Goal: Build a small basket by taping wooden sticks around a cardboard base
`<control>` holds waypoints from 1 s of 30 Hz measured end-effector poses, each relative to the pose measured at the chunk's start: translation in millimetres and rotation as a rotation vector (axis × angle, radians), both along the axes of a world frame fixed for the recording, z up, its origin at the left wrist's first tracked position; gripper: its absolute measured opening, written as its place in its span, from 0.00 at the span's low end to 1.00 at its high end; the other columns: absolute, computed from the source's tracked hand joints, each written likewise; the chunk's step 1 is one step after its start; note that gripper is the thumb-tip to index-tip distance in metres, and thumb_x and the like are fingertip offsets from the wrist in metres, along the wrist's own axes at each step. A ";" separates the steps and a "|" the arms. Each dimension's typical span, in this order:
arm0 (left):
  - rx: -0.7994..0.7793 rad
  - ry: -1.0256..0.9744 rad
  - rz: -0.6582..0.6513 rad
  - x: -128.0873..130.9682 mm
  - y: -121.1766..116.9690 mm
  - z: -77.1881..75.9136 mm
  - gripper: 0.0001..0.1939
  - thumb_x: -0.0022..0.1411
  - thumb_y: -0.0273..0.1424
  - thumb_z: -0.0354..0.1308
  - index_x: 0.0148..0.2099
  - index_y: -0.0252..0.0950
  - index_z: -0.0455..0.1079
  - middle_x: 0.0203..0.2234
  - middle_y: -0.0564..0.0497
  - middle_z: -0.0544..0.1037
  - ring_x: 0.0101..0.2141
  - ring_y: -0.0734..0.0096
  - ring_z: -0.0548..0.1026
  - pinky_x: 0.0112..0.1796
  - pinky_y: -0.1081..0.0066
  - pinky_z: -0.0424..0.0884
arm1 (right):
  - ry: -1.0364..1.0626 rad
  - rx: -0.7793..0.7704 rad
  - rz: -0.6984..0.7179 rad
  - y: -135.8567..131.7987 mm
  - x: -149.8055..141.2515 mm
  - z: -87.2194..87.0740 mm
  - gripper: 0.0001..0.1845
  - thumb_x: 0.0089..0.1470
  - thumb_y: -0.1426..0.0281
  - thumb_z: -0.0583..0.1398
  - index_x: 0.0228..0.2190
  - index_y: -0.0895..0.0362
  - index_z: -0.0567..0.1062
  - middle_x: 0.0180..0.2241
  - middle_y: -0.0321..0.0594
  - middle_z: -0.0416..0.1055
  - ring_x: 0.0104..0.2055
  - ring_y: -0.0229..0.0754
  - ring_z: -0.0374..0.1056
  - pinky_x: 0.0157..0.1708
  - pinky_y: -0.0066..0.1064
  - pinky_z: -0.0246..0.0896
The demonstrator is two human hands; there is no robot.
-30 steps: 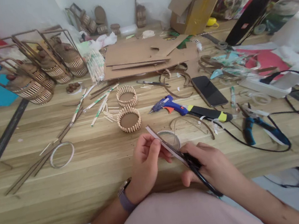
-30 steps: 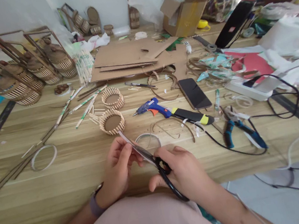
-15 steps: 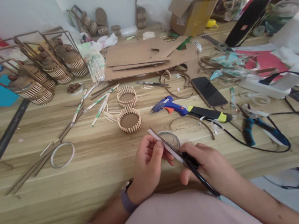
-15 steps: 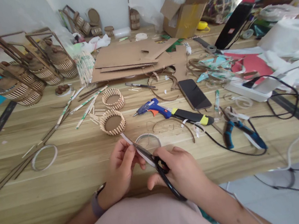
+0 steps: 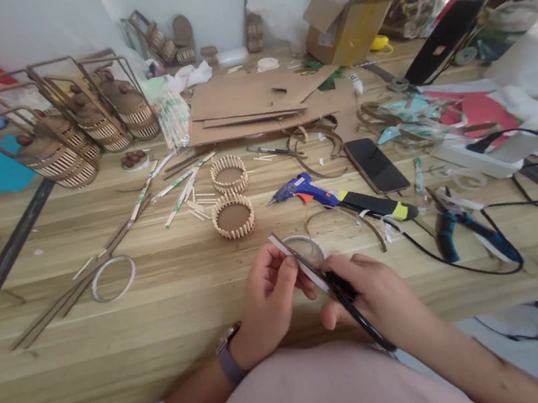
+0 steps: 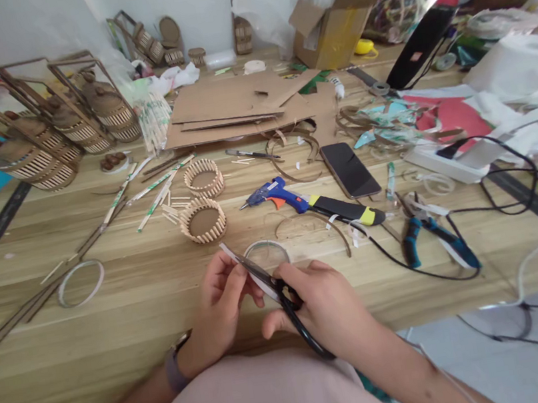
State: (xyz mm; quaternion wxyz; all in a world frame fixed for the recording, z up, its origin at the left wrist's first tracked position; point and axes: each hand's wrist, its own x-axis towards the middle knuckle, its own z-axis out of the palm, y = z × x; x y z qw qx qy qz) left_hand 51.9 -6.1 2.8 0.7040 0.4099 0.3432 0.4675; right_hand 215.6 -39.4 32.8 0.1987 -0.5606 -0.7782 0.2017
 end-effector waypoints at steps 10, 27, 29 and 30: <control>0.004 -0.024 0.078 -0.7 0.6 0.2 0.16 0.63 0.44 0.61 0.36 0.36 0.65 0.21 0.57 0.74 0.22 0.78 0.72 0.25 0.79 0.69 | 0.018 -0.003 -0.042 -7.3 4.6 -9.3 0.28 0.52 0.40 0.56 0.27 0.53 0.69 0.17 0.32 0.66 0.21 0.39 0.62 0.23 0.28 0.54; 0.011 -0.023 0.058 -0.6 -2.4 -6.0 0.15 0.66 0.42 0.59 0.35 0.37 0.62 0.22 0.57 0.73 0.23 0.79 0.71 0.25 0.79 0.66 | -0.025 0.033 -0.015 -5.2 3.3 -7.5 0.24 0.51 0.44 0.61 0.28 0.53 0.69 0.17 0.31 0.65 0.21 0.39 0.63 0.23 0.27 0.54; -0.001 -0.038 0.045 0.3 -2.8 -6.1 0.15 0.65 0.42 0.60 0.35 0.37 0.62 0.21 0.58 0.73 0.23 0.79 0.71 0.25 0.79 0.66 | -0.013 0.046 -0.010 -4.1 2.3 -5.5 0.25 0.51 0.44 0.60 0.28 0.53 0.69 0.17 0.31 0.66 0.21 0.39 0.63 0.23 0.27 0.53; -0.007 -0.044 0.035 0.7 -2.9 -6.0 0.16 0.65 0.43 0.60 0.35 0.37 0.62 0.21 0.58 0.73 0.23 0.79 0.71 0.25 0.79 0.67 | -0.004 0.048 -0.008 -3.5 1.6 -4.1 0.25 0.52 0.44 0.60 0.28 0.53 0.69 0.17 0.31 0.66 0.21 0.39 0.63 0.23 0.27 0.54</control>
